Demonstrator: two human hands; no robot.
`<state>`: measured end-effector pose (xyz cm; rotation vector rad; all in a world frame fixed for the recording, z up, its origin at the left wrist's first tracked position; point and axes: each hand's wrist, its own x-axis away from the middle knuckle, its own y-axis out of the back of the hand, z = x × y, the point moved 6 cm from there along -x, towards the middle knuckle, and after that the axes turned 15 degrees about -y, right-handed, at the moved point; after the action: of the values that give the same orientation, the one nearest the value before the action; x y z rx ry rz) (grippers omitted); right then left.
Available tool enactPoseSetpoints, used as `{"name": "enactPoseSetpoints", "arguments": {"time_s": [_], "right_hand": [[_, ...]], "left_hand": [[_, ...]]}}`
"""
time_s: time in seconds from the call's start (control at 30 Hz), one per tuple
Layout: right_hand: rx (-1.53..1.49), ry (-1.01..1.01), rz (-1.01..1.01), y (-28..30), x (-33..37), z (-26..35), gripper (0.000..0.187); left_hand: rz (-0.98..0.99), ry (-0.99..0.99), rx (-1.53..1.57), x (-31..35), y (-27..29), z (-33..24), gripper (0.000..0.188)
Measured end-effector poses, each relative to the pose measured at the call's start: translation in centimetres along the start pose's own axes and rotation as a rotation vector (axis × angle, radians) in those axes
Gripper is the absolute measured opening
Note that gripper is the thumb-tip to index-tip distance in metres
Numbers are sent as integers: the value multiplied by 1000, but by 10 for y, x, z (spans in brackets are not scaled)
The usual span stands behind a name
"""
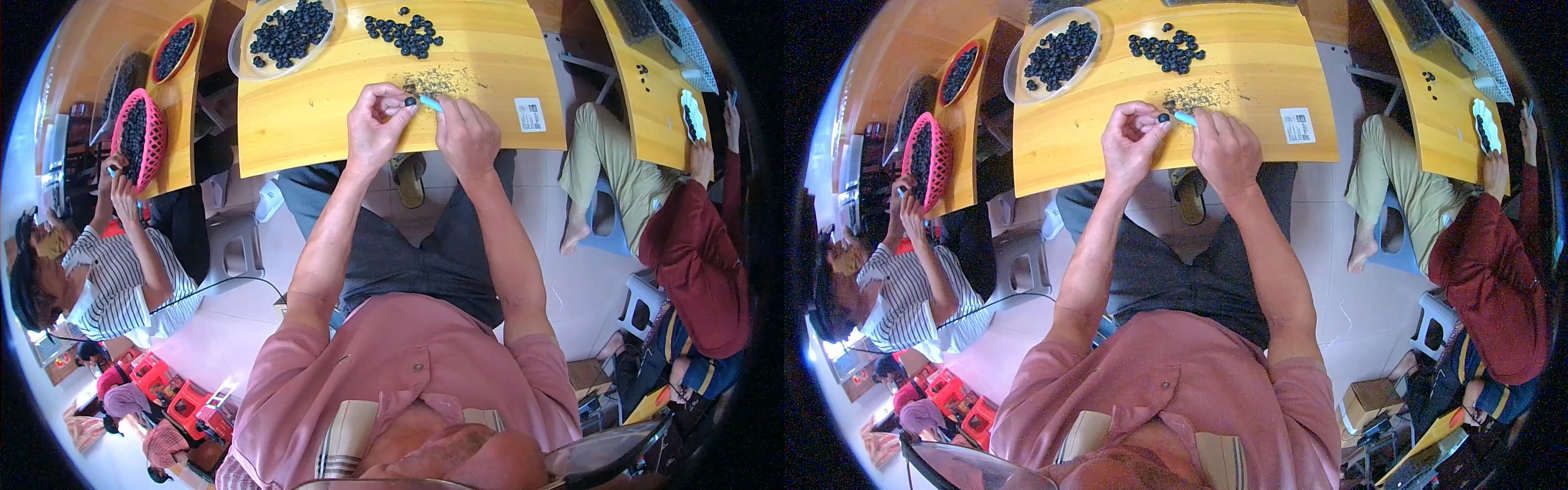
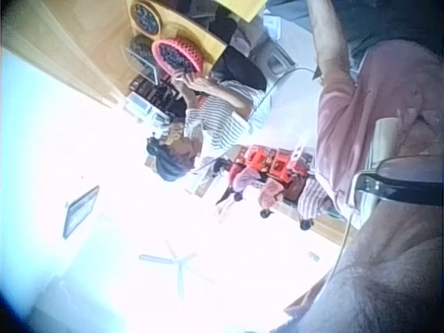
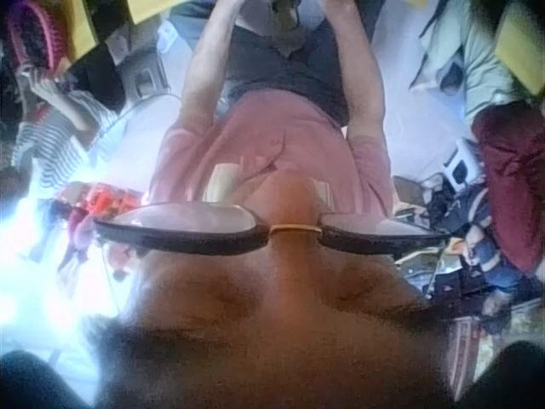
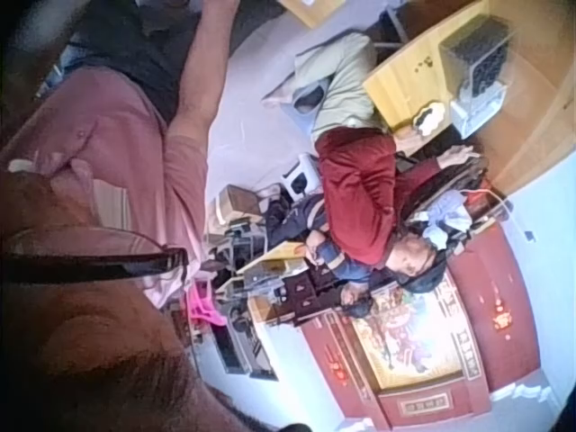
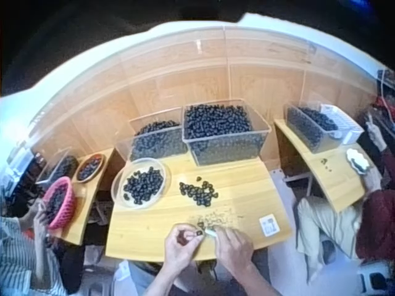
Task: The person sorts blueberries on a table, removing debris and damaged fruit with a small plastic tweezer.
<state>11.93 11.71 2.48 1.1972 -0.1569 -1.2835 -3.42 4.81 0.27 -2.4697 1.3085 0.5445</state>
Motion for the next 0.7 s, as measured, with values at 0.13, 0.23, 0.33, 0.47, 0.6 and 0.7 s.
{"name": "enactPoseSetpoints", "arguments": {"time_s": [0.13, 0.23, 0.33, 0.47, 0.6, 0.7], "right_hand": [[8, 21, -27, 1, 0, 3, 18], [7, 19, -69, 5, 4, 0, 17], [-7, 28, -77, 6, 5, 3, 14], [-18, 19, -68, 7, 5, 1, 14], [-1, 20, -64, 8, 3, 4, 14], [-14, 24, -84, 6, 2, 2, 13]], "left_hand": [[4, -9, -79, -2, 5, -3, 25], [22, -136, -191, -8, 12, -15, 18], [-65, -214, -444, -29, 47, -33, 16], [-127, -292, -728, -91, 107, -52, 19], [-129, -450, -971, -145, 133, -61, 22], [104, -626, -1099, -150, 98, -54, 26]]}}
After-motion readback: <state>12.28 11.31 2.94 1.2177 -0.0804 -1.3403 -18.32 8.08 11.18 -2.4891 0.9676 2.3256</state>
